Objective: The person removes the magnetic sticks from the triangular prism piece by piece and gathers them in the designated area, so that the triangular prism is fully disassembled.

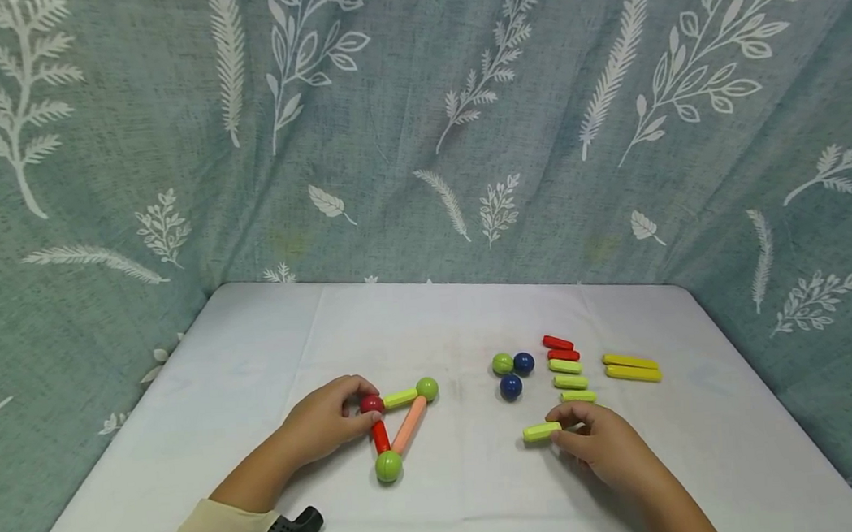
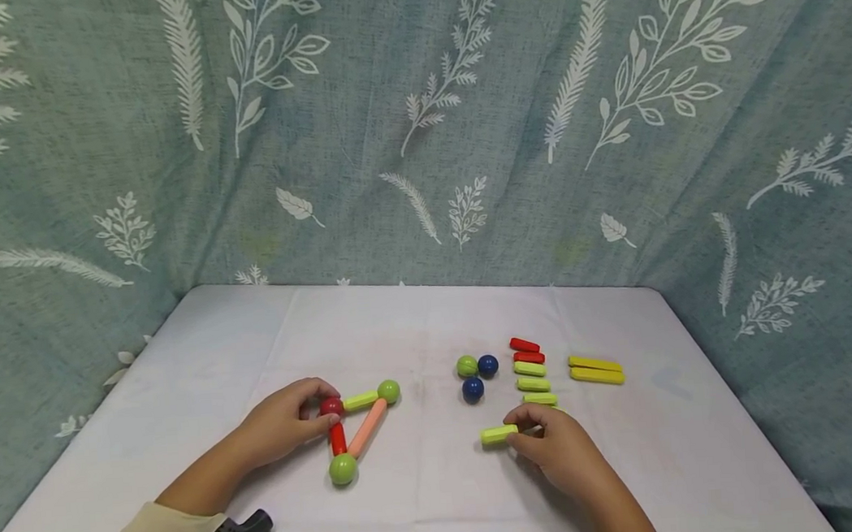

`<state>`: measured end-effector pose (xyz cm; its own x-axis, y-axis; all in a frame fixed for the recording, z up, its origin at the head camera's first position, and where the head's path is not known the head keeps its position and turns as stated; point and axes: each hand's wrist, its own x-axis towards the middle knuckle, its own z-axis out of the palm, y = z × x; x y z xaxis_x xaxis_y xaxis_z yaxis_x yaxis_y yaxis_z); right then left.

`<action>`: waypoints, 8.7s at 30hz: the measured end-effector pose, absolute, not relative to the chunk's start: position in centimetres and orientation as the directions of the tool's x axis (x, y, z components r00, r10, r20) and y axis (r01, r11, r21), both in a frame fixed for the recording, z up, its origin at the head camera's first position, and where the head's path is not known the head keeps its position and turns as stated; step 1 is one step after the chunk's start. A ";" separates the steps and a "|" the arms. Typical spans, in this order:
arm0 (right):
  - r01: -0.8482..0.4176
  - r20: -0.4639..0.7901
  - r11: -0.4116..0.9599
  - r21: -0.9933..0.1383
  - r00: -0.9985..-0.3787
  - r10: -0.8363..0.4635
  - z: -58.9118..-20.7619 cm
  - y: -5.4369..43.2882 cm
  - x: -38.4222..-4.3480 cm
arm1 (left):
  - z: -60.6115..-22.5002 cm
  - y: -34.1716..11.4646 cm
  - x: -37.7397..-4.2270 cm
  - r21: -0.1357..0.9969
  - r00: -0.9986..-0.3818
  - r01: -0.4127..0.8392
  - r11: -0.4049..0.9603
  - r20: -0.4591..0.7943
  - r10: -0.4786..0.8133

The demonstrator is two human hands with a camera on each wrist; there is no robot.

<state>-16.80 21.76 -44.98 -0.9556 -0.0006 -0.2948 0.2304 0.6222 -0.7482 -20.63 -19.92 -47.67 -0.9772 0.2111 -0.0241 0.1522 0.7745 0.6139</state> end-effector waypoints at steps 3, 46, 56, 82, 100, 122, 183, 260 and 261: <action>0.242 -0.295 0.638 -0.732 -0.955 0.024 -44.9 22.8 -16.7 | -47.6 -19.9 -20.6 0.611 -0.977 0.156 0.776 -0.021 0.213; 0.272 -0.183 0.671 -0.690 -0.962 0.202 -46.4 25.8 -17.5 | -47.3 -19.8 -20.4 0.622 -0.977 0.152 0.768 -0.024 0.213; 0.230 -0.110 0.621 -0.750 -0.968 0.226 -45.1 24.6 -16.7 | -47.2 -19.5 -20.4 0.618 -0.978 0.149 0.772 -0.025 0.209; -0.041 -0.231 0.526 -0.850 -0.868 -0.440 -44.8 12.8 -16.0 | -47.1 -20.0 -20.6 0.637 -0.976 0.142 0.757 -0.035 0.213; -0.401 -0.072 0.581 -0.708 -0.778 -0.625 -44.3 6.3 -17.6 | -47.7 -20.2 -20.4 0.623 -0.977 0.152 0.767 -0.023 0.212; -0.525 -0.019 0.520 -0.673 -0.691 -0.722 -44.7 4.5 -18.4 | -47.3 -20.1 -20.6 0.605 -0.972 0.182 0.775 -0.007 0.234; -0.122 0.018 0.719 -0.684 -0.988 -0.151 -46.0 5.9 -18.8 | -46.8 -20.4 -20.3 0.591 -0.975 0.170 0.788 -0.016 0.222; 0.250 -0.073 0.819 -0.516 -0.966 0.248 -46.3 31.7 -21.4 | -47.3 -19.8 -20.5 0.615 -0.979 0.139 0.776 -0.035 0.203; 0.254 -0.072 0.819 -0.515 -0.965 0.254 -46.4 31.7 -21.5 | -47.3 -19.8 -20.5 0.615 -0.979 0.137 0.777 -0.037 0.202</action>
